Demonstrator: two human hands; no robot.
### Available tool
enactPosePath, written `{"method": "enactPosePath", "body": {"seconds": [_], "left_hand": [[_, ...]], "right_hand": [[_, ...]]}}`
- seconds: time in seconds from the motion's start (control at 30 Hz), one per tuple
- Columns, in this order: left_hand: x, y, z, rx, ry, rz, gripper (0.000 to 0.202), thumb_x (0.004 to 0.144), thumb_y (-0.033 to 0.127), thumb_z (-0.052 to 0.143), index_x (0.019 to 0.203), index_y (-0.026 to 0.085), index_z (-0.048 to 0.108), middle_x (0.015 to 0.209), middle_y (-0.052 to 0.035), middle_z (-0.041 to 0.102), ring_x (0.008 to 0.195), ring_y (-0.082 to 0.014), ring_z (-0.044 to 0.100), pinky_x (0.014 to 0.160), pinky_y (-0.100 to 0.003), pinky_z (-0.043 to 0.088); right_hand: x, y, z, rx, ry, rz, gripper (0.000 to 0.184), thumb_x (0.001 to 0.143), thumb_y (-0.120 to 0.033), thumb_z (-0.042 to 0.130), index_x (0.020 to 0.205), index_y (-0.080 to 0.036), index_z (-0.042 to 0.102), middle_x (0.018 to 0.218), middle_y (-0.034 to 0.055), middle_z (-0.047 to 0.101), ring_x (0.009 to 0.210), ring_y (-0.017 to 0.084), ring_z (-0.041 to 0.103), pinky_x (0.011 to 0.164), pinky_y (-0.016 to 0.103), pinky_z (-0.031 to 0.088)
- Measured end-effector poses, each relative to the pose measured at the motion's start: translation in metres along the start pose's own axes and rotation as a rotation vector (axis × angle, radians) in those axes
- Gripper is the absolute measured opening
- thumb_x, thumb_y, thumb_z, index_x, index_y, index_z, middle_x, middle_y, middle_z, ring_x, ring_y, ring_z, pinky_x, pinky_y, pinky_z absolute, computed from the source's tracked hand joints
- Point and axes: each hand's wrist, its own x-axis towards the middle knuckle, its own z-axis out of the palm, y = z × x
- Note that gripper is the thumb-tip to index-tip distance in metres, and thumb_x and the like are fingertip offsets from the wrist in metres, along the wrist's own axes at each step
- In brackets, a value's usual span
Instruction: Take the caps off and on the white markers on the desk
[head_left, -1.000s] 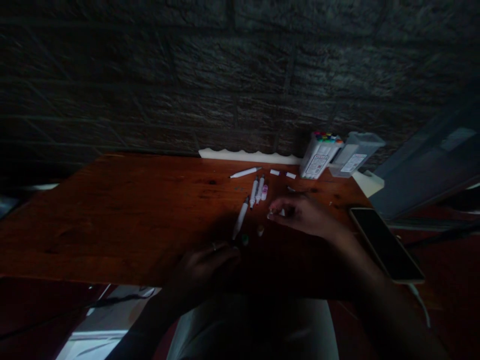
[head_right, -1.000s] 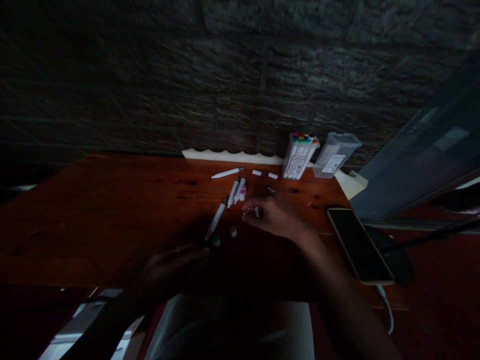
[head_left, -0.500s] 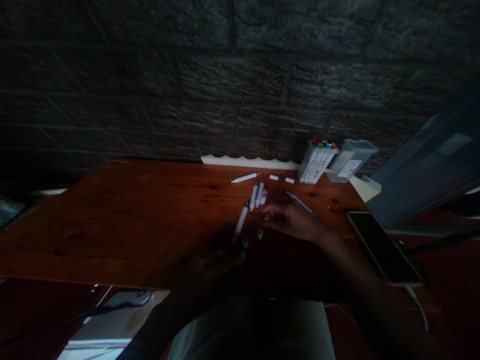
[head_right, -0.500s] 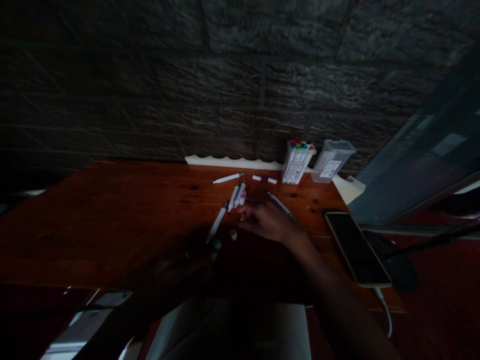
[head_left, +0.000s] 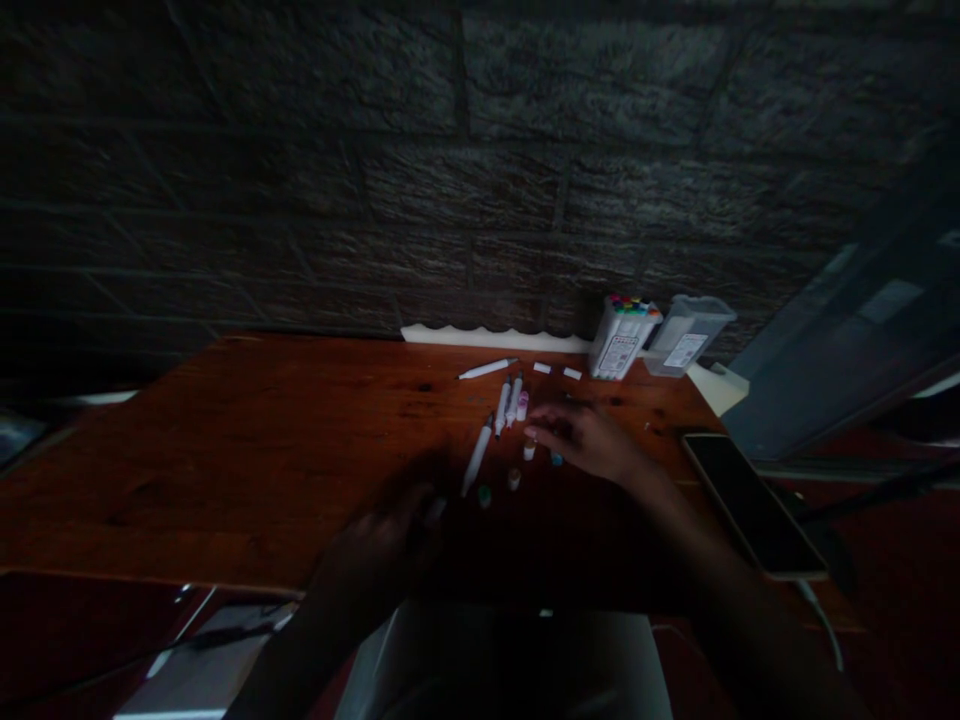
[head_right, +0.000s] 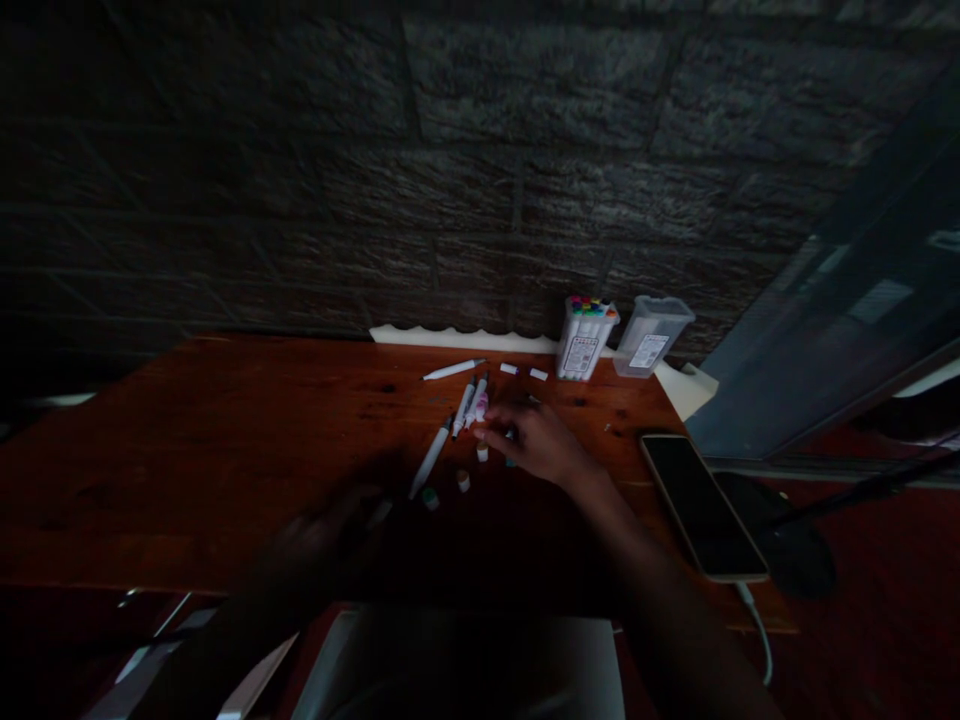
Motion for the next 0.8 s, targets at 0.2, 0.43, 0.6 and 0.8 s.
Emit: {"method": "enactPosePath", "body": {"seconds": [0.2, 0.43, 0.6, 0.8], "left_hand": [[0.012, -0.008, -0.026, -0.015, -0.090, -0.077, 0.028, 0.090, 0.035, 0.042, 0.108, 0.025, 0.061, 0.092, -0.0073, 0.074, 0.080, -0.0276, 0.069, 0.063, -0.033, 0.045], [0.077, 0.028, -0.050, -0.526, 0.109, 0.452, 0.021, 0.095, 0.034, 0.044, 0.102, 0.022, 0.059, 0.094, -0.0019, 0.069, 0.084, -0.0163, 0.064, 0.076, -0.027, 0.046], [0.124, 0.051, -0.046, -0.493, 0.111, 0.681, 0.019, 0.093, 0.033, 0.050, 0.092, 0.019, 0.062, 0.085, -0.0007, 0.065, 0.077, -0.0141, 0.060, 0.071, -0.025, 0.044], [0.136, 0.026, -0.048, -0.419, 0.125, 0.624, 0.029, 0.090, 0.043, 0.053, 0.092, 0.017, 0.065, 0.078, -0.0011, 0.065, 0.069, -0.0133, 0.058, 0.064, -0.025, 0.041]], "right_hand": [[0.000, 0.005, 0.000, -0.022, 0.032, 0.015, 0.026, 0.092, -0.041, 0.054, 0.099, -0.021, 0.069, 0.088, 0.0038, 0.072, 0.074, 0.016, 0.065, 0.068, 0.028, 0.049], [0.002, -0.002, 0.005, 0.283, 0.159, 0.057, 0.028, 0.088, -0.040, 0.060, 0.110, -0.023, 0.066, 0.097, 0.0037, 0.072, 0.082, 0.017, 0.068, 0.075, 0.030, 0.053], [0.005, -0.005, 0.014, 0.538, 0.182, 0.118, 0.029, 0.084, -0.039, 0.065, 0.108, -0.022, 0.065, 0.093, 0.0029, 0.072, 0.081, 0.016, 0.068, 0.074, 0.030, 0.055], [0.003, -0.009, 0.013, 0.338, 0.174, 0.108, 0.023, 0.089, -0.036, 0.060, 0.106, -0.022, 0.066, 0.090, 0.0027, 0.071, 0.078, 0.016, 0.066, 0.074, 0.030, 0.053]]}}
